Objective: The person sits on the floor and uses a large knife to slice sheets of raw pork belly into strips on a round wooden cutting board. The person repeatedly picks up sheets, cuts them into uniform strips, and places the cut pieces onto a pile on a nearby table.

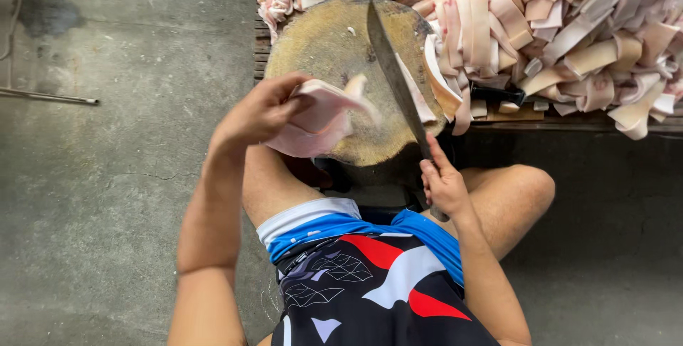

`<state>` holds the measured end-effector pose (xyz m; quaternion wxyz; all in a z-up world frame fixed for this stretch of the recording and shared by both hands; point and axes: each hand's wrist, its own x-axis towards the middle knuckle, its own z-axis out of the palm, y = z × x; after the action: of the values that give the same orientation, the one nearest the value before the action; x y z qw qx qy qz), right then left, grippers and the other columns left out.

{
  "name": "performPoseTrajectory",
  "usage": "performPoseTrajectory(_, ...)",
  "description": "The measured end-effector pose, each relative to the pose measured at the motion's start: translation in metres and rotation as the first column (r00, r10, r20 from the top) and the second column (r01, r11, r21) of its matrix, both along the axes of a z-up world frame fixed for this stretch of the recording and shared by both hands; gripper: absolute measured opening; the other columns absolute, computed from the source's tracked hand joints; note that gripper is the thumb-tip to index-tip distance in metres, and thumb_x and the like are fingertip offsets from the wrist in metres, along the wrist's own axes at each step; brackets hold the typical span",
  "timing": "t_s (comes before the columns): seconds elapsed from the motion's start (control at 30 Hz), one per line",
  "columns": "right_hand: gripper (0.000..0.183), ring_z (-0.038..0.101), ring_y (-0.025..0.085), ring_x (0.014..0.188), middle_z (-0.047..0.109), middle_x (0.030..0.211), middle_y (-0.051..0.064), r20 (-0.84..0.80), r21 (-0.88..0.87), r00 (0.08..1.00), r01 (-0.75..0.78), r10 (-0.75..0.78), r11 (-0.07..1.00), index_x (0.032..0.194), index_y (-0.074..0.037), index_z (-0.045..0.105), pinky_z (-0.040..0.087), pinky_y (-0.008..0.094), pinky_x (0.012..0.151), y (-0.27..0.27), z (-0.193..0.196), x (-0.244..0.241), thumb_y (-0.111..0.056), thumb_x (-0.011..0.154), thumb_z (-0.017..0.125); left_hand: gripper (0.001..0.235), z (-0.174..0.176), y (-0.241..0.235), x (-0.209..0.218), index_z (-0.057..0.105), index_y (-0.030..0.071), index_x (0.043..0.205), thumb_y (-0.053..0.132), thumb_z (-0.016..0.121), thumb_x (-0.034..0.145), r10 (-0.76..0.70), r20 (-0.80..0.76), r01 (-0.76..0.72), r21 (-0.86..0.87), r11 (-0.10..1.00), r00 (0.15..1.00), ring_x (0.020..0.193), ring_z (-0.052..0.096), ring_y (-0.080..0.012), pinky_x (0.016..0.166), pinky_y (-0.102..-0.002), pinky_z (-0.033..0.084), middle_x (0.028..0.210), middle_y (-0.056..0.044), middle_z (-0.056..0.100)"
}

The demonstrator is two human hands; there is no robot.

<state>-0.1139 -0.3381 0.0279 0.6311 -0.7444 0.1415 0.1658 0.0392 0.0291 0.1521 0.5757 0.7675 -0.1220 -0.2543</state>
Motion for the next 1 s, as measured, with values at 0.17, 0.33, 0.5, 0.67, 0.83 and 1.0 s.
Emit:
performPoseTrajectory(0.17,0.067,0.046,0.009,0.047,0.049,0.066,0.000,-0.141,0.339,0.990,0.055,-0.007,0.939,0.163,-0.040,0.023,0.046,0.026,0.041,0.004,-0.002,0.004,-0.023,0.103,0.048,0.027,0.080,-0.065,0.056,0.075,0.024,0.122,0.024,0.068,0.096,-0.540,0.299,0.317,0.555,0.769,0.787,0.094,0.072,-0.0197,0.086,-0.039,0.056,0.110,-0.002,0.078)
performPoseTrajectory(0.33,0.066,0.048,0.010,0.047,0.050,0.067,0.001,-0.144,0.360,0.988,0.108,-0.060,0.926,0.163,-0.039,0.023,0.047,0.027,0.041,0.010,-0.002,-0.002,-0.023,0.104,0.048,0.032,0.017,-0.102,0.071,0.073,0.017,0.120,0.034,0.075,0.092,-0.241,0.626,-0.114,0.471,0.875,0.742,0.105,0.066,-0.0260,0.092,-0.042,0.053,0.111,-0.008,0.073)
performPoseTrajectory(0.5,0.067,0.046,0.008,0.048,0.049,0.067,0.000,-0.134,0.368,0.990,0.085,-0.038,0.926,0.163,-0.040,0.022,0.047,0.026,0.042,0.009,-0.010,-0.008,-0.023,0.104,0.048,0.085,-0.063,-0.061,0.000,0.058,-0.008,0.119,0.054,0.089,0.070,0.204,0.337,-0.392,0.736,0.552,0.919,0.114,0.053,-0.0454,0.091,-0.051,0.049,0.122,-0.028,0.055)
performPoseTrajectory(0.67,0.066,0.047,0.008,0.047,0.049,0.068,0.000,-0.104,0.317,0.995,0.027,0.007,0.948,0.163,-0.037,0.024,0.047,0.026,0.042,0.001,-0.003,0.002,-0.021,0.103,0.048,0.058,-0.088,-0.076,-0.018,0.067,0.002,0.111,0.044,0.088,0.076,0.202,0.284,-0.347,0.691,0.634,0.937,0.110,0.053,-0.0388,0.089,-0.049,0.049,0.116,-0.021,0.059)
performPoseTrajectory(0.83,0.063,0.048,0.008,0.049,0.052,0.065,0.000,0.025,-0.054,0.999,-0.022,0.023,0.998,0.160,-0.029,0.039,0.045,0.025,0.046,0.003,0.022,-0.004,-0.016,0.101,0.056,0.021,-0.096,-0.079,-0.026,0.059,0.003,0.094,0.009,0.077,0.083,0.382,-0.021,-0.379,0.073,0.922,0.924,0.078,0.063,-0.0196,0.065,-0.032,0.052,0.086,-0.008,0.067)
performPoseTrajectory(1.0,0.059,0.053,0.010,0.058,0.063,0.071,0.003,0.246,-0.295,0.961,-0.050,0.126,0.954,0.158,-0.021,0.044,0.049,0.027,0.056,0.006,0.048,-0.030,-0.016,0.101,0.060,0.024,-0.099,-0.021,-0.015,0.061,0.012,0.096,0.004,0.078,0.082,0.365,-0.383,-0.353,0.104,0.930,0.849,0.056,0.046,-0.0167,0.044,-0.029,0.030,0.074,-0.009,0.061)
